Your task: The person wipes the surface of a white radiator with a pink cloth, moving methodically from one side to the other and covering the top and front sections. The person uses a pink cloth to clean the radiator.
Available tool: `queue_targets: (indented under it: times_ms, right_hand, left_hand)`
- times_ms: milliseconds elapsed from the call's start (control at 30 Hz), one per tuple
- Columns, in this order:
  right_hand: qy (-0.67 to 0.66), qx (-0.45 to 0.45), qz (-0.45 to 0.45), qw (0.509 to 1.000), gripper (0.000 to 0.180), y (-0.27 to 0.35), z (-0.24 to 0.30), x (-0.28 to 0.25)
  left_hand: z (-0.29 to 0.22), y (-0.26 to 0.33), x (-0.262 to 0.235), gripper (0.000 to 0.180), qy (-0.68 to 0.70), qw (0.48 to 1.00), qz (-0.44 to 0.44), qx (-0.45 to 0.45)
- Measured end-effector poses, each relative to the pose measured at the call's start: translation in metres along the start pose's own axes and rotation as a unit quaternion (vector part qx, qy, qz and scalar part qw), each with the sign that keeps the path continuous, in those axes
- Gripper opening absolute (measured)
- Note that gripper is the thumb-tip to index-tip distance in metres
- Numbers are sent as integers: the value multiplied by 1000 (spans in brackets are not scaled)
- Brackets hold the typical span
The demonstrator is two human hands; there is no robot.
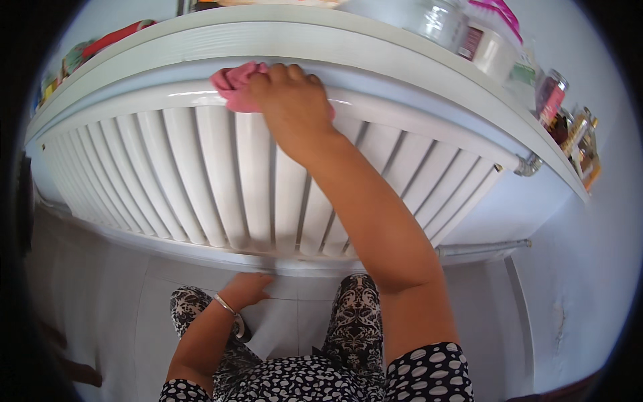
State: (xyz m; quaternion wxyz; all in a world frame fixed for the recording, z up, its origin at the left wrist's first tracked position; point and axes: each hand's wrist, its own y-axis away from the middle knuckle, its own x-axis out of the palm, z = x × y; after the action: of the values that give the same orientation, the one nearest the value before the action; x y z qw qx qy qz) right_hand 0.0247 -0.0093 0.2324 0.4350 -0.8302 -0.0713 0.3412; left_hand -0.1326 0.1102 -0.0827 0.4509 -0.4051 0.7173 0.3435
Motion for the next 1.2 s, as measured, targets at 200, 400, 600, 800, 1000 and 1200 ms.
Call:
queue_targets:
  times_ms: [200, 400, 600, 800, 1000, 1200]
  right_hand:
    - [41, 64, 7, 997, 30, 71, -88, -52]
    - [76, 205, 33, 975, 40, 151, -193, -110]
    - [80, 323, 93, 938, 35, 212, -291, -147]
    - [114, 361, 135, 916, 31, 224, -313, -162]
    - [27, 268, 85, 959, 39, 186, -245, -137]
    - [-7, 91, 38, 995, 41, 108, -142, -92]
  left_hand:
    - [0, 3, 6, 33, -24, 1000, 7, -3]
    - [-11, 0, 0, 45, -89, 994, 57, -19]
    - [-12, 2, 2, 42, -116, 991, 69, -18]
    - [-11, 0, 6, 41, -121, 989, 78, -17]
    - [-9, -1, 8, 40, -50, 995, 90, -17]
    - [-27, 2, -11, 36, -22, 997, 80, -5]
